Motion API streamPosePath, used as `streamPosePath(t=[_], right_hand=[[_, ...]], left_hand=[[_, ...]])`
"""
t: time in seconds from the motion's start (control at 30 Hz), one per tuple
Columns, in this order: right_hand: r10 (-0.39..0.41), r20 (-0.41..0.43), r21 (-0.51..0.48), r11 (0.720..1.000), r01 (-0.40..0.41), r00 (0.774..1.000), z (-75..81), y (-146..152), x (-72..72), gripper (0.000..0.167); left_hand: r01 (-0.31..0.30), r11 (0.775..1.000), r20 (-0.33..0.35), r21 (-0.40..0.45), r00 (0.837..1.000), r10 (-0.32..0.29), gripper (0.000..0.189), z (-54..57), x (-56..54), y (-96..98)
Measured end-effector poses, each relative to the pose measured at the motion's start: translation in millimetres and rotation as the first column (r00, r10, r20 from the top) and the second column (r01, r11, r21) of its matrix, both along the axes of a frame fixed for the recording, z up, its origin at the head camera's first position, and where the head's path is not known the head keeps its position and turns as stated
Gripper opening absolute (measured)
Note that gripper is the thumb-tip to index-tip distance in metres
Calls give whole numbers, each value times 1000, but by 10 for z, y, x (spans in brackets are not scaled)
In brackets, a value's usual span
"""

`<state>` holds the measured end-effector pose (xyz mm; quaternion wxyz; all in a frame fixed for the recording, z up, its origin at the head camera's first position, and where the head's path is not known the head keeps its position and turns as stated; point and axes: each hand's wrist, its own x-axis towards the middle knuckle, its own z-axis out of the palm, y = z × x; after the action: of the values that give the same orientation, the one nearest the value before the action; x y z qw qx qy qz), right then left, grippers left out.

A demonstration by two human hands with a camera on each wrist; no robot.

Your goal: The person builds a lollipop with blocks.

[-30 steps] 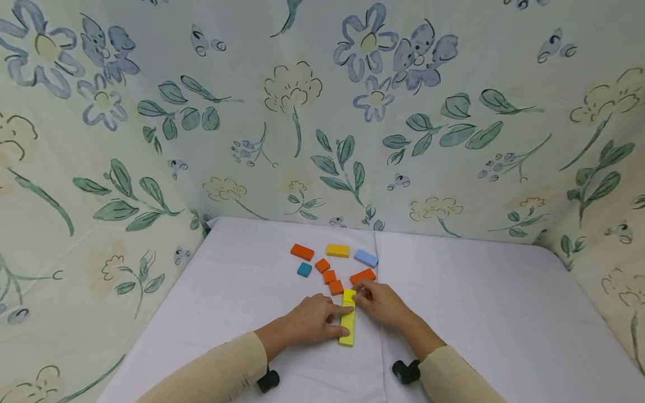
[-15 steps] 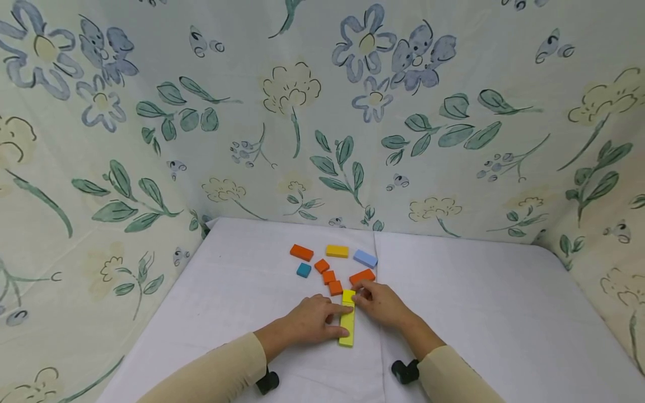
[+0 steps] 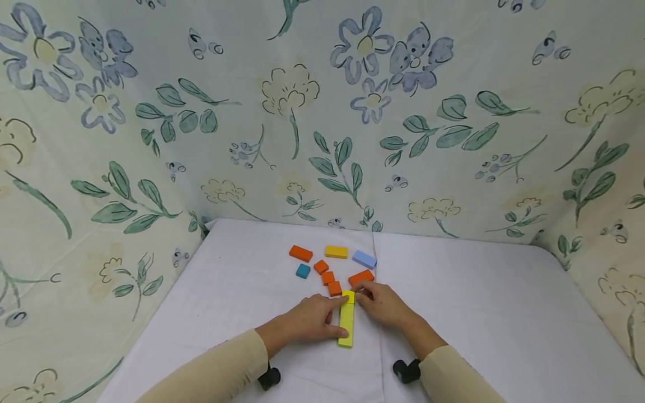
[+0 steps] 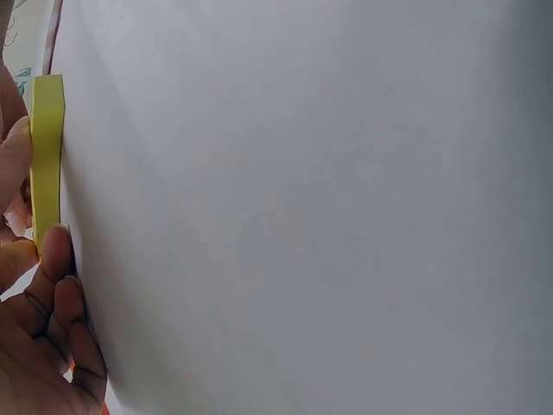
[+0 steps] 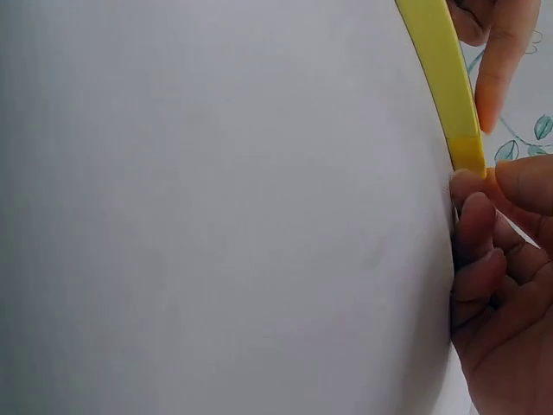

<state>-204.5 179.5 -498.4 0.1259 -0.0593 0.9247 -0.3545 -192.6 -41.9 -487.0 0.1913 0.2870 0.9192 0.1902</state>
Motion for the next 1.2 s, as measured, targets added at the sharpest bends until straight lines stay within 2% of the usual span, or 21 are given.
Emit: streamPosePath(t=[0.17, 0.33, 0.47, 0.6, 0.87, 1.2], right_hand=[[-40, -20, -32, 999, 39, 999, 28, 120, -88, 14], [-83, -53, 50, 995, 86, 995, 65, 290, -230, 27], [-45, -21, 124, 991, 48, 999, 95, 359, -338, 41], [-13, 20, 149, 989, 10, 1000, 113, 356, -403, 43], [-7, 17, 171, 985, 4, 1000, 72, 365, -408, 37], [-21, 1, 145, 989, 21, 1000, 42, 364, -359, 32]], left_hand=[[4, 1000, 5, -6, 1000, -4, 81, -2, -11, -6], [-2, 1000, 11, -14, 1000, 2, 81, 3, -5, 11], [-12, 1000, 18, -27, 1000, 12, 80, 9, -3, 16], [-11, 999, 17, -30, 1000, 12, 80, 21, -3, 13], [-14, 999, 15, -31, 1000, 15, 79, 43, 16, 17], [-23, 999, 16, -35, 1000, 23, 79, 46, 22, 20]])
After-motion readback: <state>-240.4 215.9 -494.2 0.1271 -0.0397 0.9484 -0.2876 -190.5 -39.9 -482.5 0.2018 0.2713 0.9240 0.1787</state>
